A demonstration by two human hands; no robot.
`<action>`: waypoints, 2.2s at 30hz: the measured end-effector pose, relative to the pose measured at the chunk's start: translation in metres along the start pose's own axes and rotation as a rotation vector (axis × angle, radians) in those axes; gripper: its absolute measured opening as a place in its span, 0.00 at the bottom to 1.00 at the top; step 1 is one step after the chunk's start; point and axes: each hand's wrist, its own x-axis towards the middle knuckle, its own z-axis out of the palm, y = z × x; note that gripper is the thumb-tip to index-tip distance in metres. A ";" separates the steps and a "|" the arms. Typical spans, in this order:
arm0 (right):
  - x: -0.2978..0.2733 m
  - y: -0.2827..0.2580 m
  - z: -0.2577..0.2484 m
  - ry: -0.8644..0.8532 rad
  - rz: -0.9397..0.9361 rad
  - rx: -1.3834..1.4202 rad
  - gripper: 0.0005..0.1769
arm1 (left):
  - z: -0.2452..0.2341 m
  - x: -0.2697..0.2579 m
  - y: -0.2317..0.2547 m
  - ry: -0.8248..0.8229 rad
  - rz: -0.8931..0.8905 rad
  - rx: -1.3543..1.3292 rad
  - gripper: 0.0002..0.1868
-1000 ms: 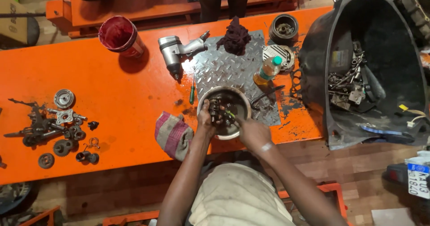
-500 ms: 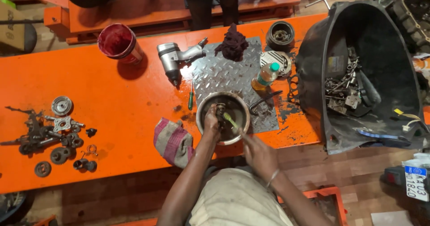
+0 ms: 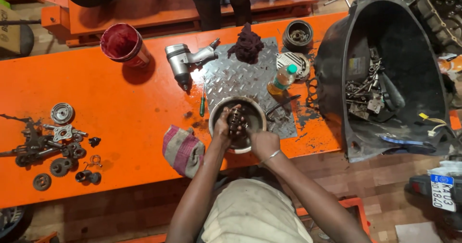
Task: The person cleans various small mechanical parts, including gears and a cylindrical component, by scrubbing them with a toothbrush in a bowl of liquid. They also use a screwdriver to work on a part and wipe their hands with a cloth.
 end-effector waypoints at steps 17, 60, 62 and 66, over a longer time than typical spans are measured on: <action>-0.067 -0.028 -0.164 0.221 -0.141 0.164 0.37 | -0.011 0.013 -0.001 0.283 0.017 0.424 0.44; -0.006 -0.028 -0.145 -0.005 0.076 0.177 0.28 | 0.003 -0.035 0.006 0.134 0.376 0.801 0.29; -0.003 -0.021 -0.129 0.080 0.079 0.149 0.28 | -0.001 -0.034 0.010 0.138 0.424 0.814 0.29; 0.002 -0.015 -0.064 -0.159 0.131 0.038 0.25 | -0.026 -0.015 0.004 0.157 0.502 0.807 0.25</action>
